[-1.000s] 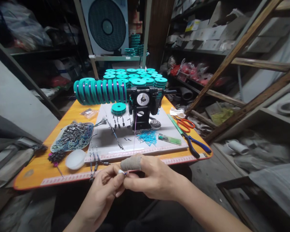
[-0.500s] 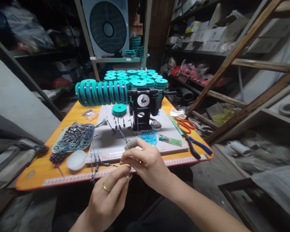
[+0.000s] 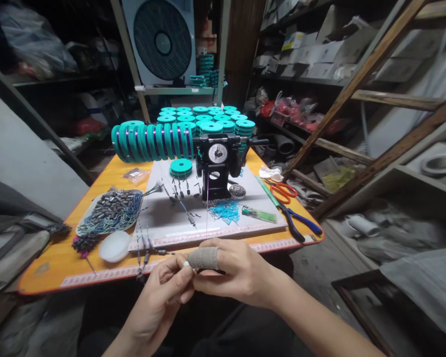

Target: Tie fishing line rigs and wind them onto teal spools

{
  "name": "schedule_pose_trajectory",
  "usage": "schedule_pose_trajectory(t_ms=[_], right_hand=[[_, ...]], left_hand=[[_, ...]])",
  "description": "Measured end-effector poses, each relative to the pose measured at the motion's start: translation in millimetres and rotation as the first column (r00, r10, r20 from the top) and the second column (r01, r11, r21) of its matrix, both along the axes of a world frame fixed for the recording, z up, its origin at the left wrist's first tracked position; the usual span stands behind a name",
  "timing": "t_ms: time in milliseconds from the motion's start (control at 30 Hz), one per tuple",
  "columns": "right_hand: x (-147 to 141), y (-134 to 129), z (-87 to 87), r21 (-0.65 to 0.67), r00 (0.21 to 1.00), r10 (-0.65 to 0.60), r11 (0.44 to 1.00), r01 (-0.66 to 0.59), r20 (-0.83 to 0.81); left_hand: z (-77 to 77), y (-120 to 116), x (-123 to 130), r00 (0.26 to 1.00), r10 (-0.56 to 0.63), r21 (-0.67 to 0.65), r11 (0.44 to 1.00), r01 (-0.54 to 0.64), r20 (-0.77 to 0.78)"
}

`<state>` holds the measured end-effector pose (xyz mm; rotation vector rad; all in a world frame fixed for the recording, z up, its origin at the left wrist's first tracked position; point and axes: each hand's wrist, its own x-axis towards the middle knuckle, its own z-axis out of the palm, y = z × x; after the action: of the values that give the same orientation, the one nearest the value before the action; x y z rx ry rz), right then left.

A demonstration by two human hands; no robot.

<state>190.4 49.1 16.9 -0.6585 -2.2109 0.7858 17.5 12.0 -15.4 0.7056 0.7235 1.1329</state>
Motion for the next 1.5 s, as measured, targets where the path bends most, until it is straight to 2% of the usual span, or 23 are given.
schedule_pose_trajectory(t_ms=[100, 133, 200, 267, 300, 367, 400, 433, 467, 500, 567, 600, 667, 733, 833, 900, 1000, 1033, 1100, 1167, 1233, 1333, 1500], right_hand=[[-2, -1, 0.1, 0.028, 0.999, -0.003, 1.0, 0.005, -0.051], [-4, -1, 0.3, 0.044, 0.997, -0.02, 0.999, 0.024, -0.074], [-9, 2, 1.6, 0.063, 0.988, -0.088, 0.993, 0.097, -0.124], [-17, 6, 3.7, 0.068, 0.973, -0.169, 0.981, 0.181, -0.16], [-20, 8, 4.6, 0.069, 0.967, -0.195, 0.976, 0.208, -0.162], [-26, 12, 4.5, 0.089, 0.966, -0.216, 0.969, 0.23, -0.142], [-28, 13, 3.4, 0.107, 0.965, -0.222, 0.966, 0.237, -0.136], [-27, 14, 1.5, 0.129, 0.965, -0.225, 0.961, 0.243, -0.136], [-25, 14, -1.0, 0.164, 0.965, -0.22, 0.956, 0.242, -0.142], [-22, 13, -3.9, 0.211, 0.969, -0.199, 0.951, 0.227, -0.148], [-14, 10, -9.3, 0.314, 0.987, -0.104, 0.939, 0.138, -0.123], [-10, 8, -11.2, 0.345, 0.995, -0.047, 0.936, 0.074, -0.084], [-4, 5, -12.6, 0.335, 1.0, 0.023, 0.942, -0.025, 0.008], [-2, 3, -10.8, 0.216, 0.998, 0.014, 0.976, -0.027, 0.058], [-3, 2, -4.7, 0.036, 1.0, -0.017, 0.999, 0.017, 0.015], [-4, 2, -1.0, -0.001, 0.999, -0.007, 1.0, 0.007, -0.035], [-2, 1, 0.9, -0.004, 0.999, 0.019, 1.0, -0.019, -0.05], [-1, 1, 0.4, 0.021, 0.998, 0.026, 0.999, -0.025, -0.055], [0, 0, -2.0, 0.143, 0.997, 0.047, 0.989, -0.038, -0.058], [0, 0, -4.7, 0.25, 0.997, 0.049, 0.968, -0.031, -0.063], [-4, 1, -5.8, 0.237, 0.996, 0.005, 0.971, 0.017, -0.094], [-12, 4, -2.7, 0.11, 0.979, -0.089, 0.988, 0.11, -0.182], [-24, 8, 6.1, 0.087, 0.968, -0.178, 0.977, 0.196, -0.178]], left_hand=[[-0.9, 1, -4, 0.943, 0.137, 0.312, 0.949, -0.038, -0.303], [-1.4, 2, -6, 0.87, 0.273, 0.491, 0.87, -0.042, -0.41], [-3.1, 2, -9, 0.663, 0.587, 0.804, 0.594, 0.036, -0.464], [-5.2, 3, -10, 0.512, 0.775, 0.928, 0.323, 0.186, -0.372], [-6.1, 3, -11, 0.472, 0.817, 0.938, 0.232, 0.257, -0.331], [-7.3, 3, -11, 0.444, 0.845, 0.926, 0.145, 0.348, -0.299], [-7.3, 2, -11, 0.455, 0.834, 0.924, 0.153, 0.35, -0.311], [-6.9, 1, -11, 0.478, 0.805, 0.924, 0.214, 0.318, -0.351], [-6.1, 0, -11, 0.516, 0.751, 0.911, 0.328, 0.25, -0.412], [-4.9, -1, -11, 0.572, 0.666, 0.861, 0.484, 0.16, -0.48], [-2.3, -3, -10, 0.748, 0.402, 0.604, 0.797, -0.003, -0.528], [-1.0, -3, -9, 0.841, 0.271, 0.443, 0.896, -0.042, -0.469], [1.0, -2, -8, 0.962, 0.092, 0.185, 0.982, -0.044, -0.257], [2.2, -1, -5, 0.997, 0.028, 0.045, 0.999, -0.025, -0.067], [2.9, -1, -2, 0.999, -0.002, -0.041, 0.999, 0.004, 0.053], [2.5, -1, -1, 0.999, -0.014, -0.035, 0.999, 0.016, 0.042], [-0.2, -2, -4, 0.982, 0.051, 0.167, 0.986, -0.021, -0.182], [-1.9, -2, -6, 0.942, 0.138, 0.302, 0.952, -0.041, -0.305], [-5.5, -2, -10, 0.783, 0.398, 0.613, 0.79, -0.028, -0.478], [-8.2, -3, -13, 0.623, 0.619, 0.818, 0.573, 0.058, -0.478], [-8.9, -3, -14, 0.552, 0.72, 0.896, 0.425, 0.127, -0.42], [-6.6, -2, -13, 0.498, 0.784, 0.928, 0.335, 0.164, -0.371], [-4.2, -2, -15, 0.424, 0.827, 0.925, 0.282, 0.256, -0.369]])
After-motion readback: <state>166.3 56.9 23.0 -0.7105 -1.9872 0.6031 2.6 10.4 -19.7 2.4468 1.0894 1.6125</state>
